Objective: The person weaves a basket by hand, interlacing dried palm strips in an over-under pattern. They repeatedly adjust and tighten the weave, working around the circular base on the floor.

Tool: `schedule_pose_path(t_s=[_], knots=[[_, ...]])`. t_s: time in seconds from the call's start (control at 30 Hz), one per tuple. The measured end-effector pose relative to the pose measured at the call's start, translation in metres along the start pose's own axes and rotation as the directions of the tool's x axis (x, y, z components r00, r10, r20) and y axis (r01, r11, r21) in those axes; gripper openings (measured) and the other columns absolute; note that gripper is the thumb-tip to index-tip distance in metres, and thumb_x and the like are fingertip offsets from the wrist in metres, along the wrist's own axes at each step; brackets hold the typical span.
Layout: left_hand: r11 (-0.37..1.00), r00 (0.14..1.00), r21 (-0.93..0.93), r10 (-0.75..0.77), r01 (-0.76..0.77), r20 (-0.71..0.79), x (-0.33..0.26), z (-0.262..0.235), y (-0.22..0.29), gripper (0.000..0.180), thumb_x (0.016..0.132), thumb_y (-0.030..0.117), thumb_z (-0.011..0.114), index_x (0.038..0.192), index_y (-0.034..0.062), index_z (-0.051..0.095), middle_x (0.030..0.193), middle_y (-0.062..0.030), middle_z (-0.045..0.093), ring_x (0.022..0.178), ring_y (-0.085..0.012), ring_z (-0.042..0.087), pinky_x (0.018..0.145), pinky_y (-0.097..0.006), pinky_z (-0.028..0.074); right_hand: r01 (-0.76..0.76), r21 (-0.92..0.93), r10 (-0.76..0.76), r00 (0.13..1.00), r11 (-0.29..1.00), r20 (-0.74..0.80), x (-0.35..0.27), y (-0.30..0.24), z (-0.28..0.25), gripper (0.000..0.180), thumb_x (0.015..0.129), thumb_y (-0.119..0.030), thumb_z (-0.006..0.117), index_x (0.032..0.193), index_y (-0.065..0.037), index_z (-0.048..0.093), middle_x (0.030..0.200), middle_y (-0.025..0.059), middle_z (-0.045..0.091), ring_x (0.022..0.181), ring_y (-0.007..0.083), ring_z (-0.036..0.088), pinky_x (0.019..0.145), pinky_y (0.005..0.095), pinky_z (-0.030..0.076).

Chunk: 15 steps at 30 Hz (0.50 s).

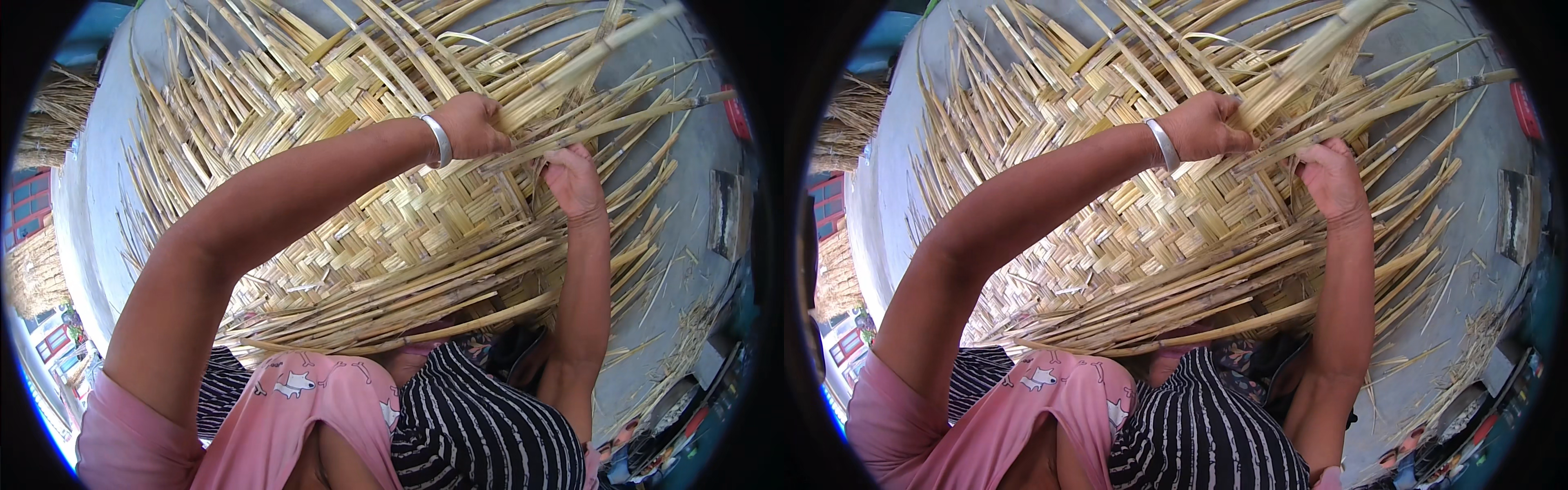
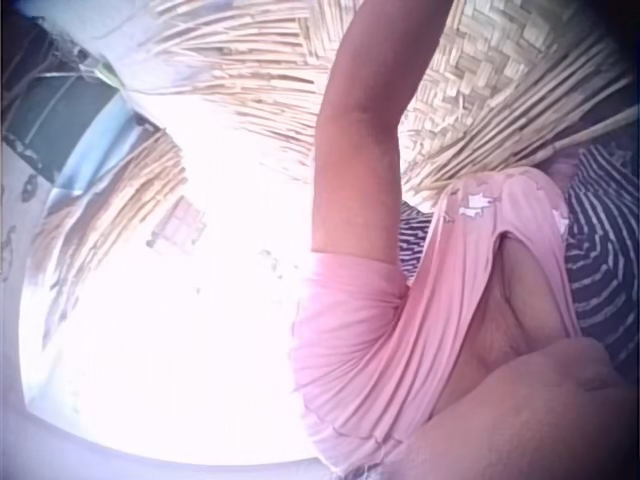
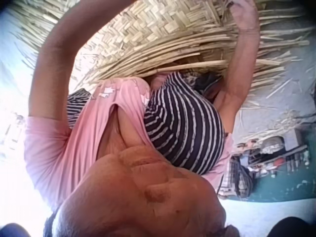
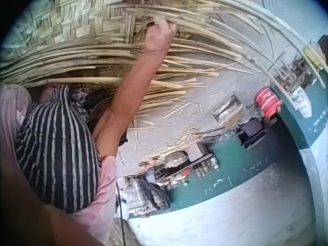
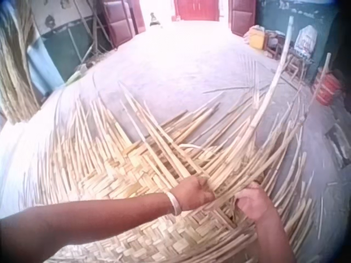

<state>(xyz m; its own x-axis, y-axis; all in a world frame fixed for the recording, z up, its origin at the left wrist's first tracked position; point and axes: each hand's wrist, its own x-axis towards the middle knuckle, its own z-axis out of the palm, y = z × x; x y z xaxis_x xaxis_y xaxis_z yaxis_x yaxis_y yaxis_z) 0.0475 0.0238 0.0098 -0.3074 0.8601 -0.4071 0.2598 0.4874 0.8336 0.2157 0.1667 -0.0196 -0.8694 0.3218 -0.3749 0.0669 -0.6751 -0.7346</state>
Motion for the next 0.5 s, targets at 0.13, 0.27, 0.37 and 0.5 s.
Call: schedule_pose_path(t_s=[0.13,0.27,0.37,0.5], knots=[[0.973,0.999,-0.225,-0.044,0.044,0.004,0.003,0.000,0.004,0.024,0.073,0.018,0.069,0.084,-0.0027,0.060,0.074,-0.0103,0.065,0.065,-0.0166,0.062,0.064,-0.029,0.050,0.003,0.000,-0.003,1.000,1.000,-0.014,-0.006,-0.002,-0.002,0.036,0.075,0.001,0.048,0.111,0.000,0.052,0.107,0.0127,0.059,0.099,0.0227,0.056,0.085,0.0361,0.045],[0.867,0.996,-0.493,-0.046,0.077,0.075,0.009,0.004,-0.004,0.018,0.080,0.010,0.060,0.090,-0.0044,0.056,0.073,-0.0114,0.064,0.066,-0.0175,0.064,0.064,-0.029,0.052,0.000,0.034,-0.001,0.999,0.999,0.034,-0.008,-0.001,-0.003,0.035,0.076,0.001,0.048,0.111,-0.001,0.051,0.107,0.0125,0.059,0.100,0.0228,0.056,0.086,0.0363,0.045],[0.868,0.995,-0.488,-0.072,0.094,0.063,0.015,0.007,-0.002,0.016,0.082,0.008,0.058,0.091,-0.0048,0.055,0.070,-0.0122,0.063,0.061,-0.0192,0.063,0.057,-0.030,0.054,-0.008,0.026,0.007,0.999,1.000,0.049,-0.010,-0.003,-0.001,0.033,0.075,0.001,0.049,0.109,-0.001,0.052,0.105,0.0119,0.059,0.100,0.0220,0.056,0.087,0.0355,0.044],[0.965,0.989,-0.217,-0.149,0.148,0.011,0.027,0.016,0.004,0.028,0.076,0.011,0.066,0.098,-0.0028,0.055,0.067,-0.0118,0.063,0.055,-0.0205,0.062,0.051,-0.030,0.052,-0.028,-0.019,0.030,0.994,0.999,0.109,-0.011,-0.007,0.001,0.031,0.075,0.001,0.049,0.106,-0.002,0.052,0.102,0.0119,0.059,0.098,0.0211,0.056,0.088,0.0343,0.043]])
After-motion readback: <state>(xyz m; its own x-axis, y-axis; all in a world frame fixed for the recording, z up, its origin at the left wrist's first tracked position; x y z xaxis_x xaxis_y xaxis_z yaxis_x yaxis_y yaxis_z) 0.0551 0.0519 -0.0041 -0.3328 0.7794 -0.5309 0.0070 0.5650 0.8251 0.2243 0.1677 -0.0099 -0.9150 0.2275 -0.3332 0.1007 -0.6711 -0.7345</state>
